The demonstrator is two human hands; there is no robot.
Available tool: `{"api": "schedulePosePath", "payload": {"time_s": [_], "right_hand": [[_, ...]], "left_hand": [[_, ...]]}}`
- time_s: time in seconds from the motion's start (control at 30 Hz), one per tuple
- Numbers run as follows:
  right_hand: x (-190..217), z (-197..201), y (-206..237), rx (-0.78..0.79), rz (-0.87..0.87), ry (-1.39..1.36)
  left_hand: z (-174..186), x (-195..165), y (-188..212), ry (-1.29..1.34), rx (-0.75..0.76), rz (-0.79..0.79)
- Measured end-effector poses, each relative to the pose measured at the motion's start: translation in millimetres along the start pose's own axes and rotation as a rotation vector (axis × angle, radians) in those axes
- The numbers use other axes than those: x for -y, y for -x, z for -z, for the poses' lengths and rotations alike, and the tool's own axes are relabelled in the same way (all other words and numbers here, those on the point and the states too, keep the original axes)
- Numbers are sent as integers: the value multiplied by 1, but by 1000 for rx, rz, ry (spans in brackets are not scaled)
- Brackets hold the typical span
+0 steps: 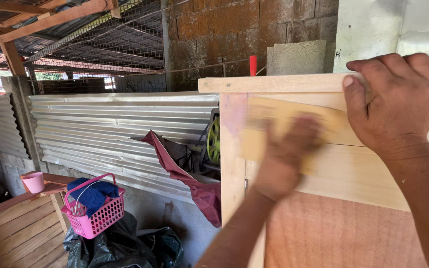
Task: The person sands a wooden cabinet frame using sheets of sandpaper, working along the top rail, edges, and vertical trim pieces. They switch between yellow and dark sandpaper sheets and steady the frame with the other hand while sanding different sections.
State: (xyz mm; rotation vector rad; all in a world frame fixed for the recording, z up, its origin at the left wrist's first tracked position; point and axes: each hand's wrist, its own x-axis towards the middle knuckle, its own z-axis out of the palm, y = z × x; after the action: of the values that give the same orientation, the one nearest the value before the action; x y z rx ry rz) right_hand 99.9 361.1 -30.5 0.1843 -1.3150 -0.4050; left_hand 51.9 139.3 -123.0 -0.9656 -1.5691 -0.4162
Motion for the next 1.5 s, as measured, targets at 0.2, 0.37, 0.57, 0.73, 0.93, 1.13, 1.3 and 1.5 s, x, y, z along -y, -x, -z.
{"api": "schedulePosePath", "payload": {"time_s": [0.2,0.37,0.57,0.73,0.93,1.13,1.3,1.5], "right_hand": [[-30,16,6,63,25,28],[-45,19,13,84,17,-10],[-79,23,25,127,47,91],[-86,37,22,124,5,-36],[-86,63,8,81,62,-24],[-134,75,24,145,-299,-663],[-156,73,39,186,-194,-465],[-157,82,37,167,-89,-325]], "left_hand": [[39,60,20,-18,-348,342],[-34,-14,-5,4,-231,292],[18,34,18,-77,-287,287],[-12,-3,9,-44,-440,327],[-79,-136,-37,108,17,-71],[-28,-39,-6,-112,-295,133],[-75,-87,-15,-173,-330,281],[-113,-240,-74,-83,269,0]]}}
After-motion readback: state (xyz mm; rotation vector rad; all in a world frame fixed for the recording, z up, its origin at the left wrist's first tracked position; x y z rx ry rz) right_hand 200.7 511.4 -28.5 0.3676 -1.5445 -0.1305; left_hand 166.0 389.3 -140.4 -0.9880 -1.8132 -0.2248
